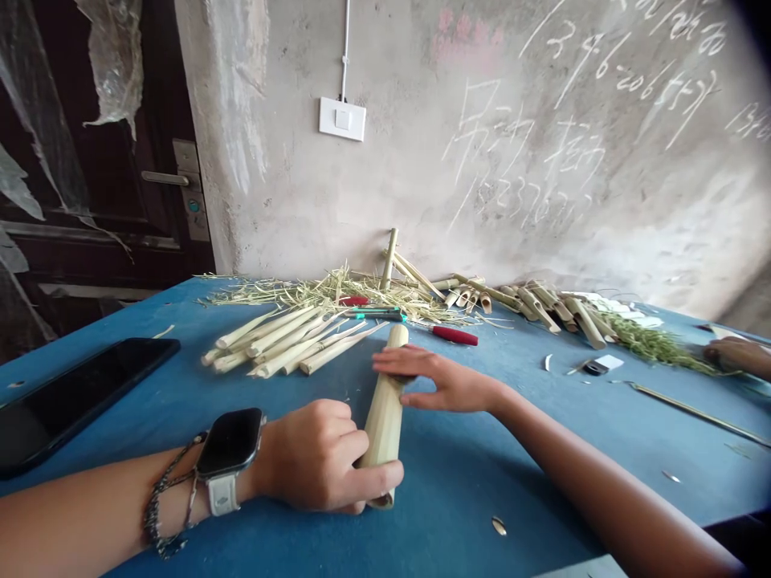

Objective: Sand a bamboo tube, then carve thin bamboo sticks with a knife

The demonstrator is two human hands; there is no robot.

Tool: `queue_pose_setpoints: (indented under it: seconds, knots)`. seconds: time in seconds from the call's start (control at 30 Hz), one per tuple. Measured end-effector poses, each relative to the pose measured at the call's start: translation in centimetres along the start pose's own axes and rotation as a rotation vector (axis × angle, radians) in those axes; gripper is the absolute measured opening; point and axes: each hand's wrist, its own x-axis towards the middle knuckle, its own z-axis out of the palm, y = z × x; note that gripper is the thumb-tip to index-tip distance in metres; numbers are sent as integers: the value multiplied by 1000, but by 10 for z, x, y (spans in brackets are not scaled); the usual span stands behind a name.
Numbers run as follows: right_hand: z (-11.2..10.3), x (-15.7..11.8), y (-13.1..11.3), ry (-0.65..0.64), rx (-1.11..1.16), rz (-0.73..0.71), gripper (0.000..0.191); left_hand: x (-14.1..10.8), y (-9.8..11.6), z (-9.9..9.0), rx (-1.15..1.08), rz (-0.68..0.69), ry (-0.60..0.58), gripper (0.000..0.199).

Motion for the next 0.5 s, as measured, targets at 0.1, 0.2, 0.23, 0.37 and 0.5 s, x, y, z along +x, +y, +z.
queue_pose_setpoints:
  seconds: [0.1,0.2,0.23,0.37,0.5]
  knots:
    - [1,-1,1,90,-97,74,62,-1,1,-1,1,-11,-33,23]
    - [0,0,-4,-55,63,-68,44,1,2,-3,58,-11,-18,25]
    - [1,0,-4,-71,101,-104,39,2,3,-4,82,-2,-10,26]
    - [7,2,3,159,-59,-12,48,4,4,-4,153,18,19,22]
    - [9,2,-1,122,-41,-17,45,3,4,-3,146,4,12,25]
